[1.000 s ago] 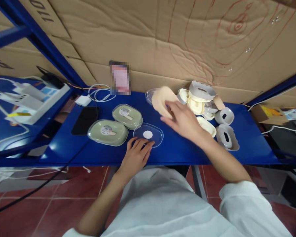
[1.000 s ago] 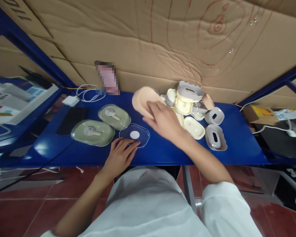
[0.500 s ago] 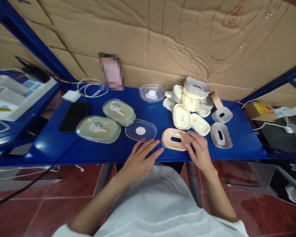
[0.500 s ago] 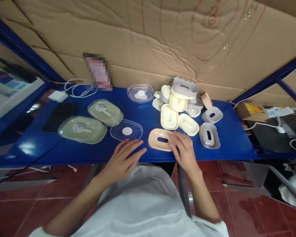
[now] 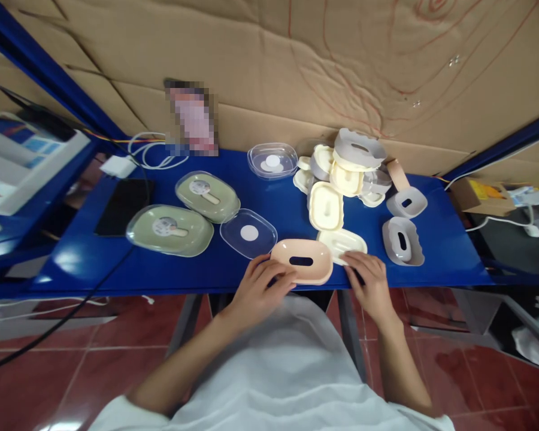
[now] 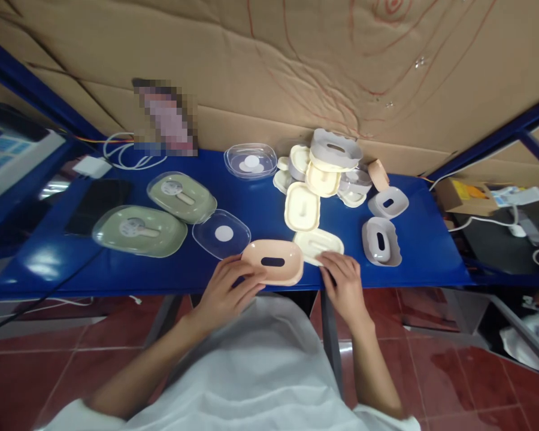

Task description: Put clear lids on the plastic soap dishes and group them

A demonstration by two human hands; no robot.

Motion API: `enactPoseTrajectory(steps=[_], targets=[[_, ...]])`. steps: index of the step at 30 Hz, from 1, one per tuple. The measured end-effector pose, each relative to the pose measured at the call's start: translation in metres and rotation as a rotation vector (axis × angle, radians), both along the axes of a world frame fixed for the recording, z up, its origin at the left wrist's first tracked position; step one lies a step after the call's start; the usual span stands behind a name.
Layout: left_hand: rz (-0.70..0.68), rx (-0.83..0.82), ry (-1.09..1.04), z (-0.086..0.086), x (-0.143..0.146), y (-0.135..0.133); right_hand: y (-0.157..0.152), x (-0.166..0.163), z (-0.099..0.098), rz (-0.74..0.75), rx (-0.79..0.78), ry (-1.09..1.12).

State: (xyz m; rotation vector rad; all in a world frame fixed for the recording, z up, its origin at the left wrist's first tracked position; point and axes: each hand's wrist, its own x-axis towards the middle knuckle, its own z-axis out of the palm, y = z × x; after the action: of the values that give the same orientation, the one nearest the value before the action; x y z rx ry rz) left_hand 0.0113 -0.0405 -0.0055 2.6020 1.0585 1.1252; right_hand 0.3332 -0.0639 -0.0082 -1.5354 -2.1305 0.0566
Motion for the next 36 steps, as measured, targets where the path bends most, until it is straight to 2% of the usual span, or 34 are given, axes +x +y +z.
enactPoseTrajectory(steps=[3,7,10,12,15,20,25,28,31,34,36], targets=[[0.022,0.025,-0.062,0.002,0.003,0.002,-0.009,-0.018,-0.007,0.084,-0.018,0.107],[0.019,0.008,0.003,0.009,0.011,0.009,-0.01,-0.031,-0.014,0.018,0.061,0.217],[0.004,0.03,0.093,0.012,0.018,0.01,-0.004,-0.031,-0.011,0.061,0.065,0.105],[-0.002,0.058,0.155,0.011,0.023,0.009,0.003,-0.03,-0.007,0.139,0.004,0.022],[0.006,0.075,0.229,0.006,0.027,0.002,0.011,-0.03,-0.003,0.217,-0.072,0.011],[-0.02,0.063,0.265,0.001,0.01,-0.003,0.014,-0.033,-0.002,0.224,-0.077,-0.042],[0.331,0.008,0.17,0.006,-0.03,0.013,0.009,-0.038,-0.002,0.177,-0.037,-0.073],[0.32,-0.112,-0.064,0.013,-0.044,0.014,0.007,-0.048,-0.006,0.138,-0.039,-0.042],[0.255,-0.387,-0.535,0.02,-0.039,0.0,0.004,-0.062,-0.01,0.096,-0.024,0.046],[0.087,-0.707,-0.962,0.021,-0.022,-0.016,0.004,-0.075,-0.009,0.129,0.086,0.158],[-0.045,-0.888,-1.13,0.02,-0.01,-0.021,0.007,-0.08,-0.003,0.22,0.134,0.19]])
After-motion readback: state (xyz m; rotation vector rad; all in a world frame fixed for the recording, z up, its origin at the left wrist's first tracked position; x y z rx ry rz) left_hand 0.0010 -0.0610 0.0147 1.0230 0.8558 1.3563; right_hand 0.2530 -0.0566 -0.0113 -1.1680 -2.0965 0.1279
